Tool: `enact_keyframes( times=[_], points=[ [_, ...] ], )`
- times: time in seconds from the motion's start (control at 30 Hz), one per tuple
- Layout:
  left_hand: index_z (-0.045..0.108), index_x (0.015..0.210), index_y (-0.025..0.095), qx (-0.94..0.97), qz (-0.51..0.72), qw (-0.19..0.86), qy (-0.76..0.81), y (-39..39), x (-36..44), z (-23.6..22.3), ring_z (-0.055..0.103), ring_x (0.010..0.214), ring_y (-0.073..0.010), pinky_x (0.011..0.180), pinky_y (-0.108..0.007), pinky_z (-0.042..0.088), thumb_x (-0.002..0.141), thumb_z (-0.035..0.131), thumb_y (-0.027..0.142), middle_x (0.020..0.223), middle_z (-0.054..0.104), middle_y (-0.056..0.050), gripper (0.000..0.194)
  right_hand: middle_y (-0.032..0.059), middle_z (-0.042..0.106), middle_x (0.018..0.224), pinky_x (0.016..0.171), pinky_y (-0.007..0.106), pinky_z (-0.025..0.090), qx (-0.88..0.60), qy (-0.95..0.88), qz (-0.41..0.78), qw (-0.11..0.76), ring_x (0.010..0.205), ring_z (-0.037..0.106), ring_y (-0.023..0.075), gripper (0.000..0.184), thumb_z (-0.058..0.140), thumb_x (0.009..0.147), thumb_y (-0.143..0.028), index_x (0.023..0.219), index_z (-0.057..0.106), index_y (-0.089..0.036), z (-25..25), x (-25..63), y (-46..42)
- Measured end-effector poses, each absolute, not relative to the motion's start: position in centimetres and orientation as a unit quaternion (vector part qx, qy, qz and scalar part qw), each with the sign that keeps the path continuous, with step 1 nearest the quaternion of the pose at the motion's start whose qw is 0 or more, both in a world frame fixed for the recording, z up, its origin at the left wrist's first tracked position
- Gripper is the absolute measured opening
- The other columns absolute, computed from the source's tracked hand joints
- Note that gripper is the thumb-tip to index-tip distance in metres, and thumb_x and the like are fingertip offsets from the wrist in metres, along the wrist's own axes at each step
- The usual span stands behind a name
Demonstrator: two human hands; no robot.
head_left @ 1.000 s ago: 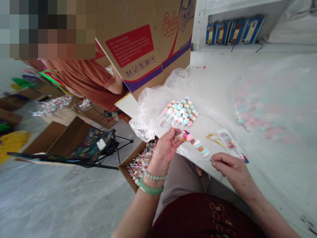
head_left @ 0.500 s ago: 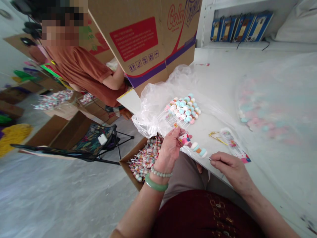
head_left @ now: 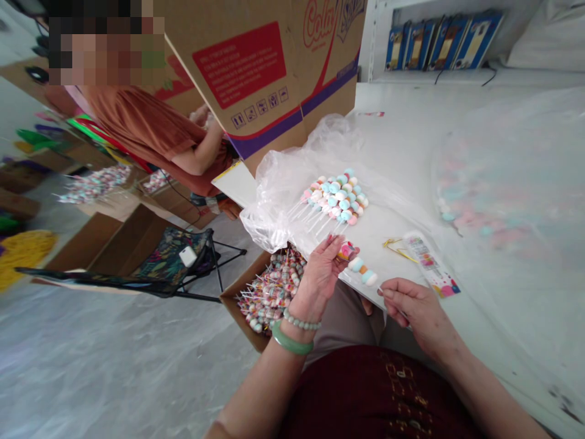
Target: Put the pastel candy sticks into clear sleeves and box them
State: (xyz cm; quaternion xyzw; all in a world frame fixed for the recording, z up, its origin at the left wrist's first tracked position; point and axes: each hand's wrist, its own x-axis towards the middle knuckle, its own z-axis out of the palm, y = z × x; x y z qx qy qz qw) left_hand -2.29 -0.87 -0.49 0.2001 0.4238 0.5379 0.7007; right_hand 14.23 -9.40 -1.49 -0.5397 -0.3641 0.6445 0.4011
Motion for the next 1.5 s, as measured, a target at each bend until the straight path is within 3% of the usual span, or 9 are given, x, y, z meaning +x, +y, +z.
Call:
enact_keyframes(
  times=[0.17, 0.4, 0.53, 0.63, 0.77, 0.97, 1.2, 1.33, 1.5],
  points=[
    [0.067, 0.085, 0.011, 0.237, 0.488, 0.725, 0.425, -1.0, -2.6, -0.7, 0.068, 0.07, -0.0197, 0.069, -0.029, 0.053, 0.066, 0.077, 0.037, 0.07, 0.067, -0.004, 0.033, -0.0022, 0.053, 0.053, 0.041, 0.021, 0.017, -0.468, -0.292, 0.734, 0.396, 0.04, 0.033, 0.0037, 0.022, 0.067, 0.074, -0.034, 0.074, 0.061, -0.012, -1.9, 14.2, -9.0],
    [0.071, 0.077, 0.01, 0.288, 0.452, 0.719, 0.444, -1.1, -3.5, -1.1, 0.063, 0.066, -0.0142, 0.069, -0.027, 0.051, 0.063, 0.078, 0.04, 0.073, 0.068, -0.006, 0.034, -0.0078, 0.042, 0.048, 0.04, 0.02, 0.009, -0.411, -0.19, 0.798, 0.398, 0.037, 0.019, 0.0008, 0.02, 0.072, 0.067, -0.027, 0.07, 0.058, -0.014, -2.8, 15.0, -8.7],
    [0.07, 0.066, 0.011, 0.333, 0.452, 0.686, 0.463, -1.3, -3.5, -1.0, 0.06, 0.064, -0.0121, 0.069, -0.025, 0.048, 0.065, 0.077, 0.036, 0.067, 0.067, -0.005, 0.026, -0.0057, 0.045, 0.049, 0.041, 0.021, 0.014, -0.513, -0.269, 0.7, 0.418, 0.04, 0.026, 0.0042, 0.019, 0.066, 0.072, -0.033, 0.072, 0.06, -0.015, -2.2, 14.8, -8.9],
    [0.07, 0.064, 0.012, 0.354, 0.449, 0.672, 0.47, -1.5, -3.2, -1.0, 0.059, 0.063, -0.0123, 0.07, -0.025, 0.047, 0.065, 0.077, 0.033, 0.065, 0.067, -0.004, 0.023, -0.0038, 0.047, 0.051, 0.046, 0.023, 0.025, -0.613, -0.429, 0.531, 0.398, 0.047, 0.037, 0.0089, 0.019, 0.059, 0.078, -0.034, 0.069, 0.061, -0.018, -1.7, 14.7, -9.1],
    [0.069, 0.065, 0.011, 0.328, 0.436, 0.697, 0.465, -1.7, -3.0, -1.1, 0.06, 0.062, -0.0128, 0.068, -0.026, 0.048, 0.065, 0.076, 0.038, 0.066, 0.067, -0.005, 0.028, -0.002, 0.053, 0.057, 0.057, 0.025, 0.033, -0.619, -0.574, 0.388, 0.368, 0.058, 0.047, 0.0131, 0.019, 0.053, 0.082, -0.032, 0.07, 0.063, -0.021, -1.6, 14.3, -9.4],
    [0.068, 0.077, 0.011, 0.239, 0.41, 0.757, 0.449, -1.7, -3.4, -1.2, 0.063, 0.062, -0.016, 0.064, -0.03, 0.053, 0.072, 0.071, 0.038, 0.072, 0.069, -0.007, 0.027, -0.0053, 0.046, 0.049, 0.043, 0.022, 0.021, -0.53, -0.365, 0.639, 0.422, 0.043, 0.032, 0.0075, 0.018, 0.06, 0.077, -0.035, 0.071, 0.06, -0.018, -1.6, 13.7, -9.3],
    [0.065, 0.1, 0.014, 0.191, 0.441, 0.778, 0.404, -0.9, -3.5, -1.0, 0.068, 0.08, -0.018, 0.076, -0.029, 0.053, 0.073, 0.066, 0.012, 0.085, 0.07, -0.007, 0.027, -0.0073, 0.042, 0.047, 0.038, 0.019, 0.012, -0.402, -0.189, 0.779, 0.442, 0.038, 0.022, 0.002, 0.016, 0.069, 0.071, -0.026, 0.069, 0.058, -0.015, -1.6, 14.0, -8.7],
    [0.067, 0.084, 0.012, 0.202, 0.472, 0.759, 0.401, -1.2, -3.1, -1.2, 0.065, 0.071, -0.0146, 0.072, -0.028, 0.054, 0.074, 0.07, 0.022, 0.077, 0.067, -0.005, 0.014, -0.0097, 0.036, 0.049, 0.036, 0.014, 0.012, -0.326, -0.08, 0.852, 0.403, 0.037, 0.016, 0.0002, 0.014, 0.068, 0.07, -0.018, 0.069, 0.054, -0.015, -2.7, 14.6, -8.2],
    [0.067, 0.081, 0.014, 0.267, 0.485, 0.719, 0.419, -1.7, -3.0, -1.5, 0.063, 0.069, -0.0146, 0.068, -0.028, 0.053, 0.071, 0.073, 0.036, 0.078, 0.068, -0.004, 0.025, -0.0098, 0.035, 0.052, 0.035, 0.014, 0.012, -0.284, -0.039, 0.885, 0.367, 0.038, 0.014, 0.0, 0.012, 0.066, 0.073, -0.017, 0.071, 0.054, -0.014, -3.6, 14.8, -8.2]
  ],
)
